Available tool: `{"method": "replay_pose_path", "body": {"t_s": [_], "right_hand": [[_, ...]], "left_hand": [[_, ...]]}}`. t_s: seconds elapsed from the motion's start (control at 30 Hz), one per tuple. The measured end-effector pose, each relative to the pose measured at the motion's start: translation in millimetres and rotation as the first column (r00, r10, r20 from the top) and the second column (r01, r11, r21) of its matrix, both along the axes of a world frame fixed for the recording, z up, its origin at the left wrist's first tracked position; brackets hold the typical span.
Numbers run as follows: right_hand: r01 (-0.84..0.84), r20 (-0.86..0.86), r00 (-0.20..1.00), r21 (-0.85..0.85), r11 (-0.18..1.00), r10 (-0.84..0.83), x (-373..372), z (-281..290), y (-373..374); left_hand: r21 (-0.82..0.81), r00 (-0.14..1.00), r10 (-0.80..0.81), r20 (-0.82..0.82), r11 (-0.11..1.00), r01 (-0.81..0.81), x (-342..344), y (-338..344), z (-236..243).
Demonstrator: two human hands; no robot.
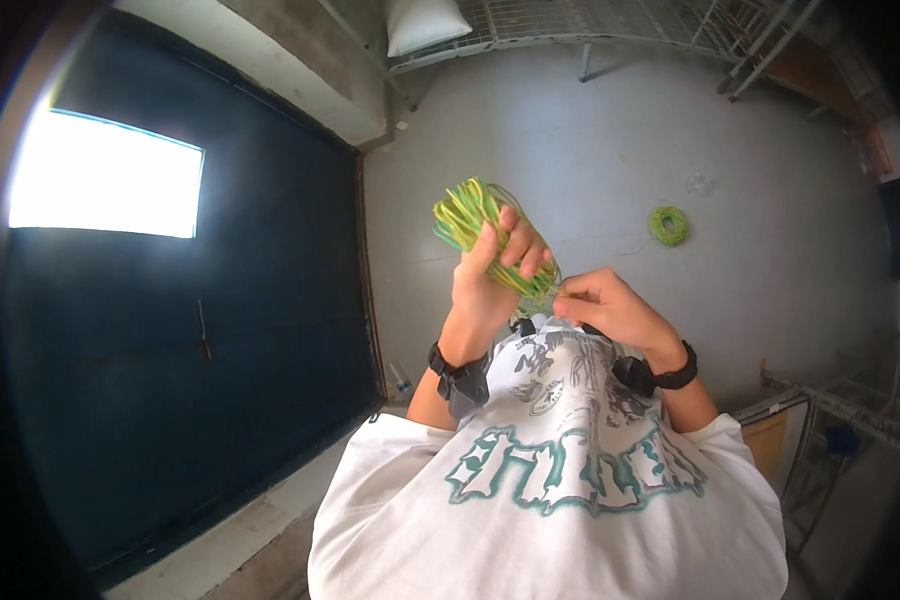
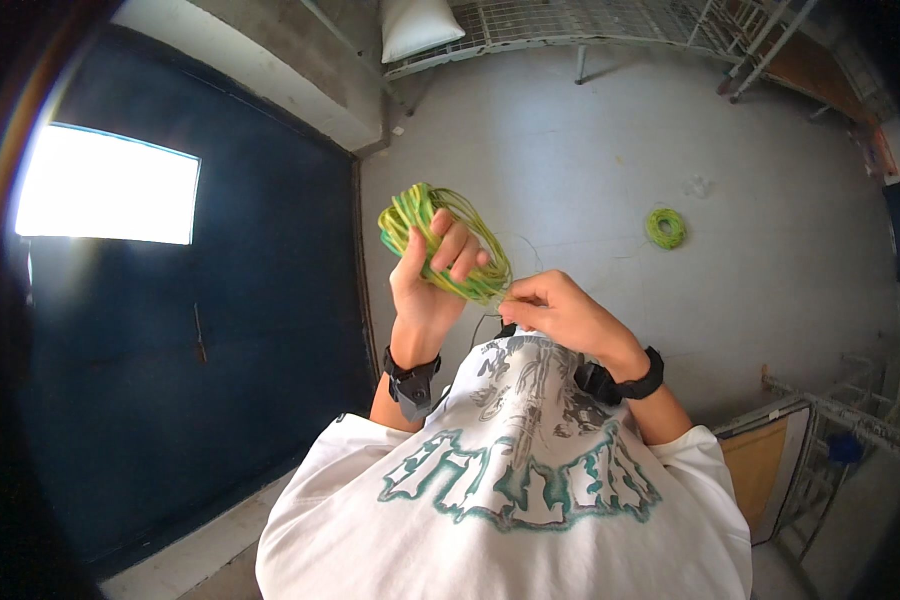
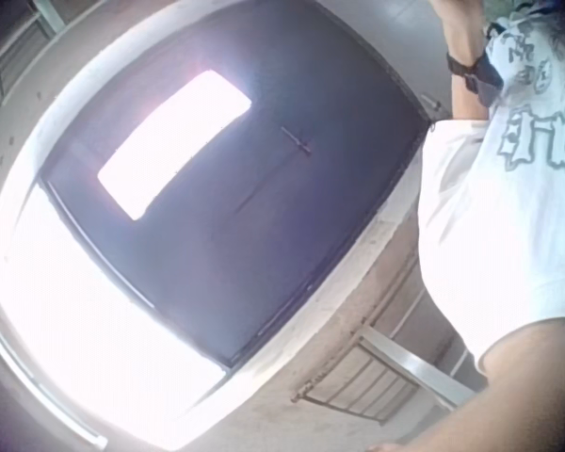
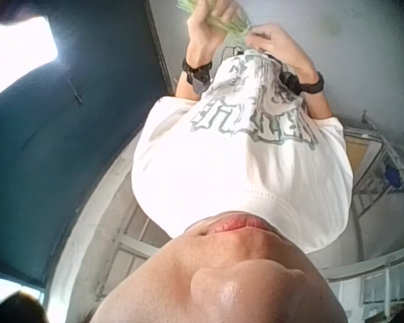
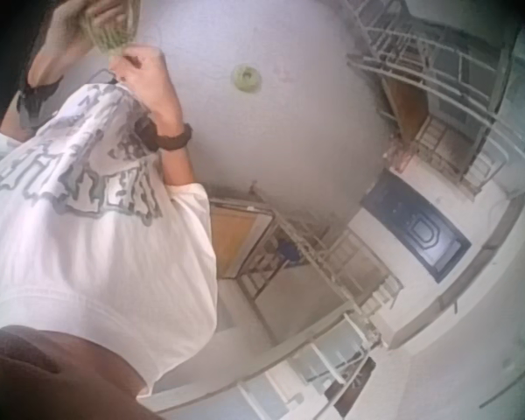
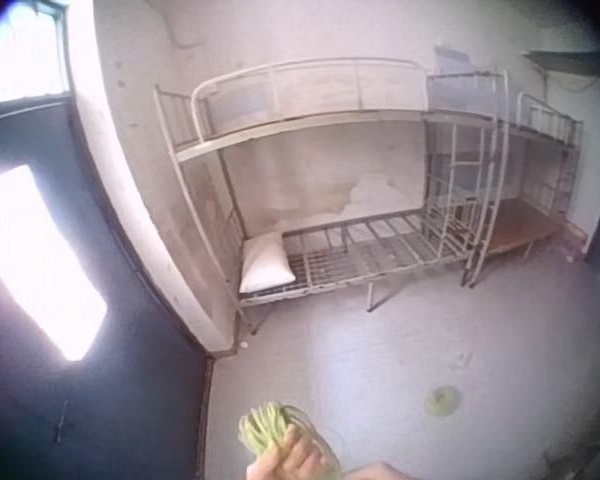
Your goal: The person gathers a long green and yellow cable from the floor and coils it into a neat bundle by hand. They repeatedly pull slack, wrap the cable around their hand, and adjust the coil to keep it tidy.
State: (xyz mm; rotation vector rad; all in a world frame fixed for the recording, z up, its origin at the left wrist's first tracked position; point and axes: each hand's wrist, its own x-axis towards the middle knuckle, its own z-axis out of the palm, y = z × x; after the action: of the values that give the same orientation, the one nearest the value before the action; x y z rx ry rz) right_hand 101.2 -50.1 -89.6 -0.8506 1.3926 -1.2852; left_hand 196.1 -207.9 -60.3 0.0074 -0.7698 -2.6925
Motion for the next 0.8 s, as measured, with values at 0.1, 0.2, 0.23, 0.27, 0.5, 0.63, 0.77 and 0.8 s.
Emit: {"method": "replay_pose_path", "body": {"t_s": [0.1,0.2,0.23,0.27,0.5,0.63,0.77,0.8], "right_hand": [[-0.070,-0.209,0.975,0.006,0.998,0.070,-5,-28,-4],[-0.013,-0.415,0.910,-0.034,0.999,-0.002,-23,-55,-19],[0.015,-0.476,0.879,-0.007,1.000,-0.017,-32,-60,-27],[0.104,-0.466,0.878,-0.035,0.994,-0.108,-47,-60,-27],[0.491,-0.768,0.517,-0.098,0.866,-0.379,-94,28,-17],[0.493,-0.845,0.340,-0.213,0.844,-0.412,-69,75,-15],[0.501,-0.841,0.355,-0.198,0.842,-0.409,-76,70,-22],[0.499,-0.833,0.366,-0.201,0.843,-0.415,-83,61,-25]], "left_hand": [[0.032,0.998,-0.066,-0.016,0.997,0.067,11,3,14],[-0.023,0.932,-0.253,-0.259,0.966,0.256,18,5,30],[-0.082,0.870,-0.329,-0.367,0.943,0.322,18,6,33],[-0.112,0.887,-0.320,-0.333,0.948,0.299,23,10,37],[-0.723,0.833,-0.435,0.341,0.446,0.528,39,21,15],[-0.756,0.797,-0.402,0.450,0.304,0.580,32,26,-9],[-0.841,0.866,-0.399,0.303,0.316,0.439,39,31,-7],[-0.869,0.880,-0.416,0.229,0.319,0.377,42,32,-4]]}}
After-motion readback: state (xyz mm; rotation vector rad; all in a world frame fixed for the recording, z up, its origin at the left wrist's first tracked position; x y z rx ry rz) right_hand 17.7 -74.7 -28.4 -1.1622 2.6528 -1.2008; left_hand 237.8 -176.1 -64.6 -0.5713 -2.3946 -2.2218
